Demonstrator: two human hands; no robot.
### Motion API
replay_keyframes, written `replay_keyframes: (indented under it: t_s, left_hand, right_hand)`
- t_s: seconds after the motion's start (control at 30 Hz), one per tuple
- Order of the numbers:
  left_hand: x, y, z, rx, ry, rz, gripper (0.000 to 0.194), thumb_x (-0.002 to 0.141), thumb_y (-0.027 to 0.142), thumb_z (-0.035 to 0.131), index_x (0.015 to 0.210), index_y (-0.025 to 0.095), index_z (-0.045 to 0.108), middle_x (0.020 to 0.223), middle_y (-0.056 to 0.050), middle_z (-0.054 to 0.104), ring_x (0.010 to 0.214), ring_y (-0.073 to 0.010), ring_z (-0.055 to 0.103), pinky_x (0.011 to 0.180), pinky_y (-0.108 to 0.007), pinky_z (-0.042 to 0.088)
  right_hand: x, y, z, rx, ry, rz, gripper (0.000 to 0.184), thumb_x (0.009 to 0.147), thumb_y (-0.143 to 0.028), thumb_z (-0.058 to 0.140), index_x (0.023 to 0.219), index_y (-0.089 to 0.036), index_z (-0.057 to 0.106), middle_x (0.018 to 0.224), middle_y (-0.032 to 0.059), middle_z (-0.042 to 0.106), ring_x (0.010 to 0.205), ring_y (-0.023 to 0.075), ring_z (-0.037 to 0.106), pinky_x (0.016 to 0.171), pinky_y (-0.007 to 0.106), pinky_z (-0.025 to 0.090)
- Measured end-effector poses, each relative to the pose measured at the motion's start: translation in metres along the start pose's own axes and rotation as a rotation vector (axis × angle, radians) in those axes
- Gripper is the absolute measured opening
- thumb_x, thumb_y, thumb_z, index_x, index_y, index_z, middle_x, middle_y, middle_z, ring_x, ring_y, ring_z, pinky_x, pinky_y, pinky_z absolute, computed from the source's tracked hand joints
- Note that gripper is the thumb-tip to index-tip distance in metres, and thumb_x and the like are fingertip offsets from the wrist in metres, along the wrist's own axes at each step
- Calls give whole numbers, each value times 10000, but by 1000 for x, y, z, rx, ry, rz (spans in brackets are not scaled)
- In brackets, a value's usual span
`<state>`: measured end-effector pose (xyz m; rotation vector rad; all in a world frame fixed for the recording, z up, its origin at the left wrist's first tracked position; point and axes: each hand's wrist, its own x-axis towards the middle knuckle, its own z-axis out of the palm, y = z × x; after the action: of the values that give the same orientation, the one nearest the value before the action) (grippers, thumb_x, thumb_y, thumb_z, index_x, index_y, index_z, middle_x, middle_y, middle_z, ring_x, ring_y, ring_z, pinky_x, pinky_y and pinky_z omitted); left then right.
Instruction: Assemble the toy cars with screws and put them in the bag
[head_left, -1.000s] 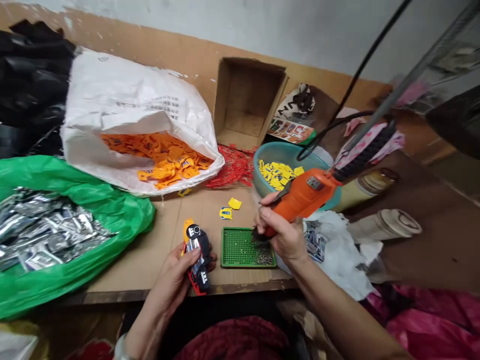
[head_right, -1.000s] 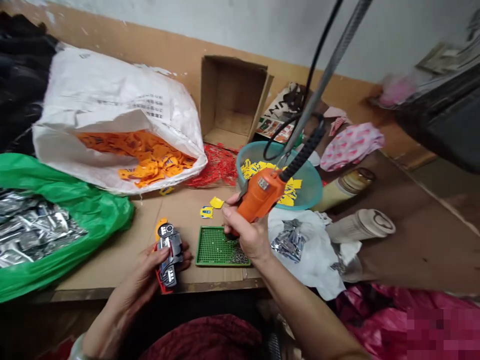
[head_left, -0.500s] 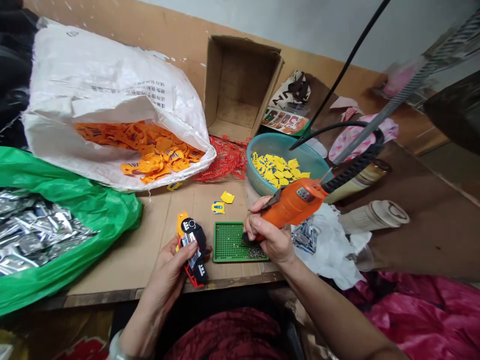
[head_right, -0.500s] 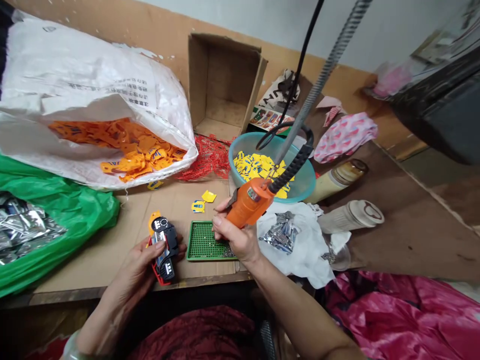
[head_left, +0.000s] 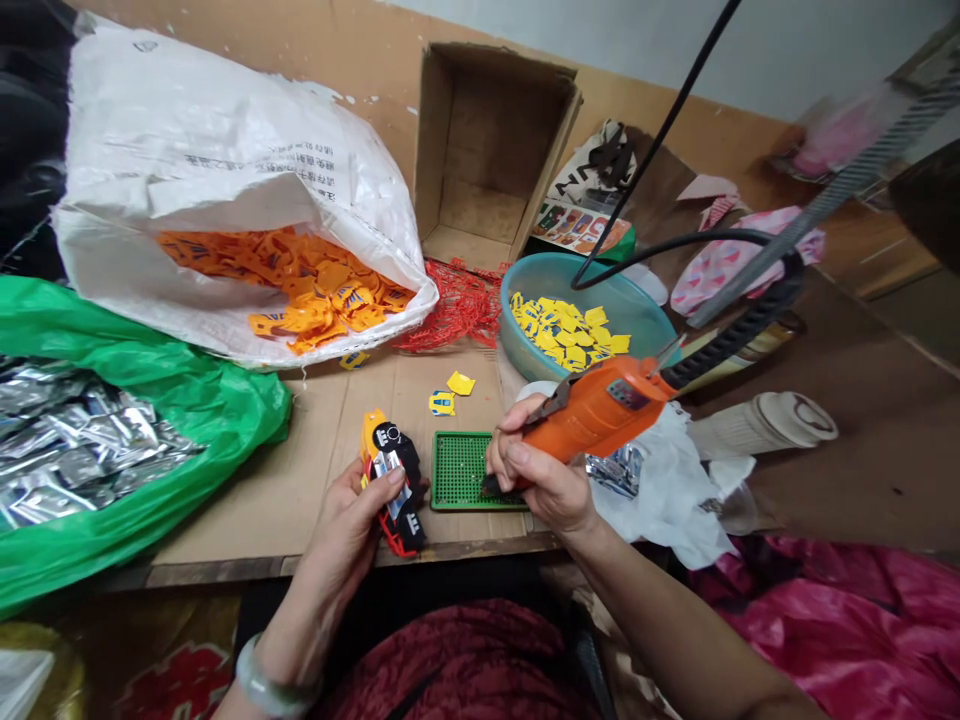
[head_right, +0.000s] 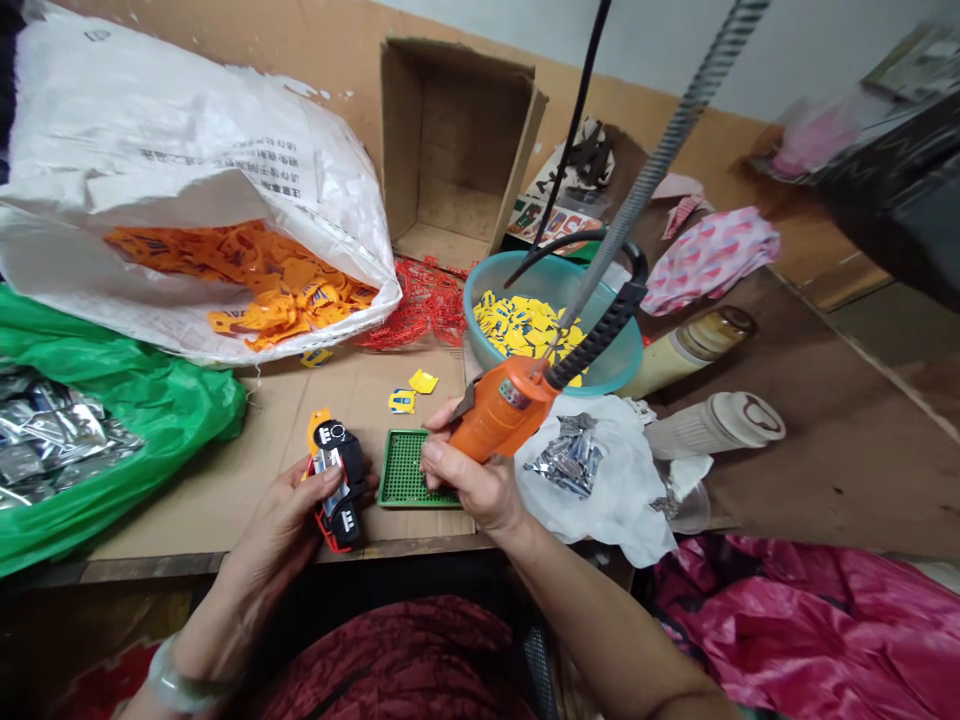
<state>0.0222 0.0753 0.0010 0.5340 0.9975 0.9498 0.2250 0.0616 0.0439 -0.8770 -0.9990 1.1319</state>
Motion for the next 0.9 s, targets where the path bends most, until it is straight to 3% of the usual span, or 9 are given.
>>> replay_keyframes:
  t_s: [0.4,0.77,0.9]
  left_hand:
    - [-2,-3,1,-9,-11,18,406,700,360,887,970,133,685,793,-35,713,670,-162,675,613,-246,547]
    - [0,-1,1,-31,-5,7,450,645,357,919,941,127,671,754,-1,640,620,-119,606,569,-216,508]
    - [1,-1,0,-48,-14,2,475,634,363,926,955,135,662,772,-7,654,658,-147,647,603,-243,538]
  right_hand:
    - [-2,10,8,45,-52,54,294,811,-414,774,966,-254,582,573,-85,498,434,115,485,492,278,457]
    - [-4,18,8,30,-118,61,256,862,-385,759,1009,-256,594,593,-86,506,463,110,498,533,274,466]
    - [-4,20,7,25,-131,47,261,867,-383,760,1004,-243,589,574,-91,497,455,103,495,525,261,454]
